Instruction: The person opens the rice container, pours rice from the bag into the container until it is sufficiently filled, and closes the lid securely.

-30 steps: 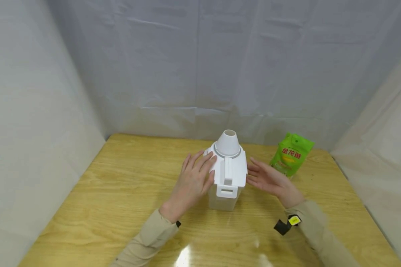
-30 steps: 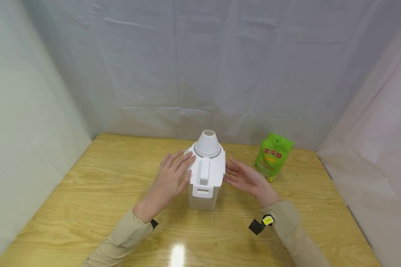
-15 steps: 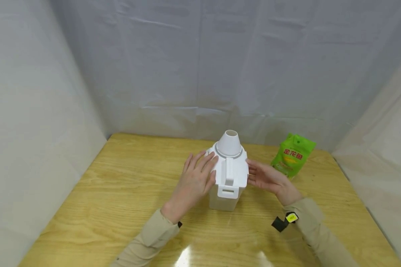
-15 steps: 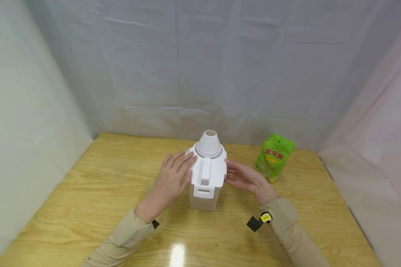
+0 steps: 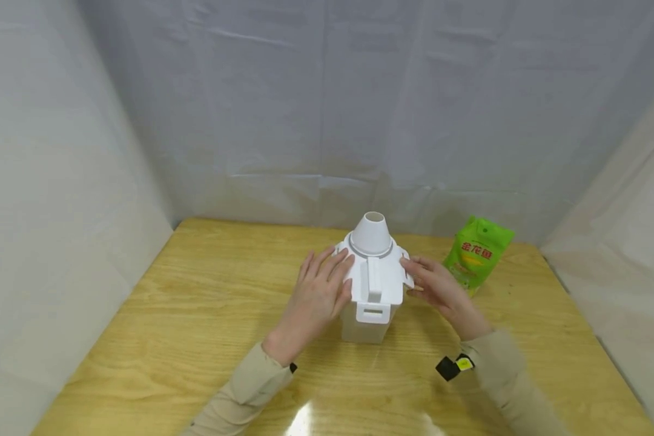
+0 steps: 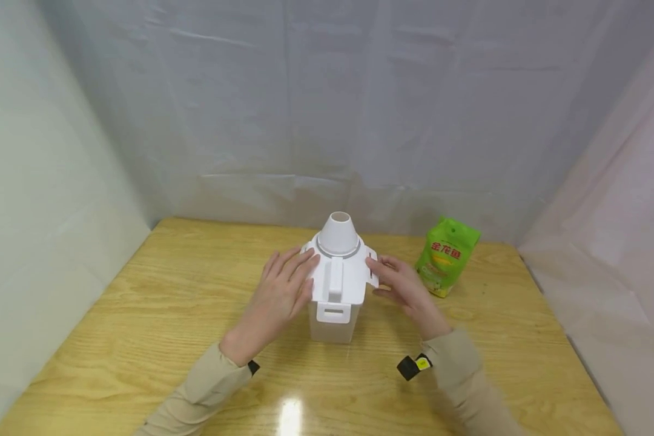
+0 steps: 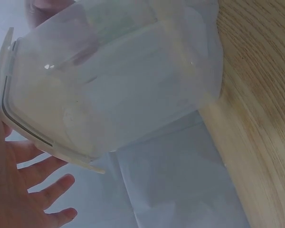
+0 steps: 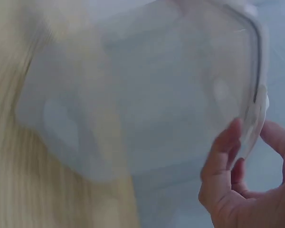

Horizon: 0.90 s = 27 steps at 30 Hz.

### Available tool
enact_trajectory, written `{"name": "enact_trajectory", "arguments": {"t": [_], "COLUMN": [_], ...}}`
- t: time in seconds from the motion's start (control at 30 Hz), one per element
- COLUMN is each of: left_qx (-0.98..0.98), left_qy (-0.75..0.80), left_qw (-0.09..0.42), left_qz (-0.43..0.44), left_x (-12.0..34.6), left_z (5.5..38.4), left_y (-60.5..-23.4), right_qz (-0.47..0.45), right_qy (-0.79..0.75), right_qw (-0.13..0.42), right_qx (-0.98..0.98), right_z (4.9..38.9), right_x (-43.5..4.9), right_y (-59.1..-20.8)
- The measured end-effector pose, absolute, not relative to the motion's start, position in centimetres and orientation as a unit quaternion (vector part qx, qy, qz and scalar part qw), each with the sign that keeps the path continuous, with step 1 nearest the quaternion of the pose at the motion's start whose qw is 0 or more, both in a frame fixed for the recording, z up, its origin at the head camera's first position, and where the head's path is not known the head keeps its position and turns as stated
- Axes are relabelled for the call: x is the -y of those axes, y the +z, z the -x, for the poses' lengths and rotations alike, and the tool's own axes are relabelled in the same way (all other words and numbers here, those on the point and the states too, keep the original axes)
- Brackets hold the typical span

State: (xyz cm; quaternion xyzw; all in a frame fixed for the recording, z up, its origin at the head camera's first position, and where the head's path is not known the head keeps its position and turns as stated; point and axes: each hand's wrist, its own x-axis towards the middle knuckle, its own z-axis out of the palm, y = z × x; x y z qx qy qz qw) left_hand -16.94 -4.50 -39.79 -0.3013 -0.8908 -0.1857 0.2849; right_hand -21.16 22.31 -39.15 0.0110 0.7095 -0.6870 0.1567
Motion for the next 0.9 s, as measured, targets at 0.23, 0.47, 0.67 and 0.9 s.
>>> {"name": "enact_trajectory", "arguments": {"t": [0.23,0.47,0.67,0.9], "left_qx": [0.891,0.896,0.9,0.9], "left_qy": [-0.193,-0.2,-0.194,-0.207], "left_qw": [0.281,0.26,0.251,0.243], "left_qz": [0.299,0.301,0.298,0.296], "left_x": [4.5,4.8,5.1,5.1], "left_z": [17.0,17.2,17.3,17.2], "left_y": [-39.9,-39.6,-39.5,-39.2], "right_qz": [0.049,0.18,0.282,0.272], "right_qy": [-0.547,-0.439,-0.309,-0.278], "right_qw": [-0.009,-0.2,-0.297,-0.31], "right_qx": [-0.836,-0.857,-0.858,-0.868], "right_z": [19.4,17.4,16.5,16.4], "right_x": [-21.4,-19.7,-19.0,-18.7], "right_y": [-38.7,-38.6,-40.0,-40.6]}}
